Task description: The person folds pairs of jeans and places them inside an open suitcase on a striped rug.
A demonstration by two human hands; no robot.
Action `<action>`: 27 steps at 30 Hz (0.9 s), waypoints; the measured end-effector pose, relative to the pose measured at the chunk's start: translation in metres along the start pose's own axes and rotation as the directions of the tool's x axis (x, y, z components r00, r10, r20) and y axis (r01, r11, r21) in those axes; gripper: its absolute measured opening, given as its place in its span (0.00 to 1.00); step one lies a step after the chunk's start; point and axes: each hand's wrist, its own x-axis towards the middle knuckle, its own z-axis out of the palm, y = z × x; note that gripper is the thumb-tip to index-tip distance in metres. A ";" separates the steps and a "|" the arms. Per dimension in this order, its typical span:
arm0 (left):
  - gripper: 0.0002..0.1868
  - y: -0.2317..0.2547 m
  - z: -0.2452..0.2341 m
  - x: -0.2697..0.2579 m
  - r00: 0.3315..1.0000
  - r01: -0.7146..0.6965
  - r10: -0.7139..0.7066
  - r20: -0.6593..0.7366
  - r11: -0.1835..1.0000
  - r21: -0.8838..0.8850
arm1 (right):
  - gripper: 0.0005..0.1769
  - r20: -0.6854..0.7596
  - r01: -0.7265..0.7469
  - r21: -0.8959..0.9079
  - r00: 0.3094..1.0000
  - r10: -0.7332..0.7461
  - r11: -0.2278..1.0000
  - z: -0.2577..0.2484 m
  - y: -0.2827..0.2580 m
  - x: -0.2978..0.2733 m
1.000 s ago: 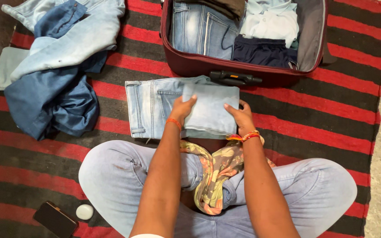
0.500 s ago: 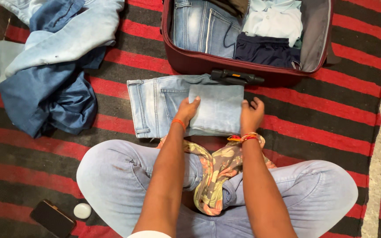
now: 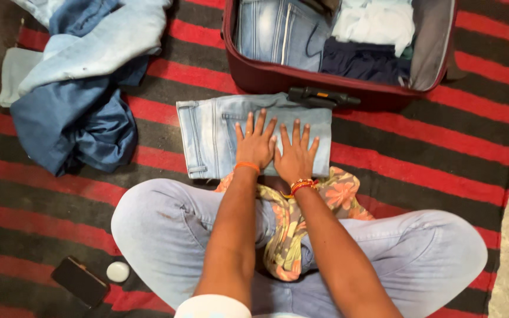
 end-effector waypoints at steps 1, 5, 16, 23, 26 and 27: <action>0.31 -0.004 0.007 0.002 1.000 0.000 0.000 -0.014 1.000 0.001 | 0.39 0.047 -0.008 0.043 0.999 0.006 0.999 0.002 0.002 -0.001; 0.39 -0.009 0.009 0.001 0.992 0.010 -0.014 0.124 0.999 0.032 | 0.42 0.053 0.077 0.317 0.994 -0.099 0.945 0.007 0.031 -0.001; 0.64 -0.070 -0.083 0.023 0.113 0.968 -0.987 0.113 0.084 -0.237 | 0.43 0.411 -0.655 0.726 0.658 0.631 0.209 -0.006 0.102 0.012; 0.56 -0.083 -0.074 0.010 0.190 0.947 -0.961 0.203 0.125 -0.296 | 0.23 0.534 -0.571 0.819 0.792 0.296 0.051 -0.012 0.107 0.010; 0.49 -0.095 -0.058 0.016 0.249 0.916 -0.941 0.229 0.151 -0.373 | 0.22 0.483 -0.504 0.864 0.829 0.282 0.002 -0.027 0.107 0.019; 0.48 -0.101 -0.049 0.018 0.302 0.899 -0.918 0.259 0.184 -0.397 | 0.22 0.436 -0.488 0.870 0.830 0.347 0.074 -0.039 0.112 0.021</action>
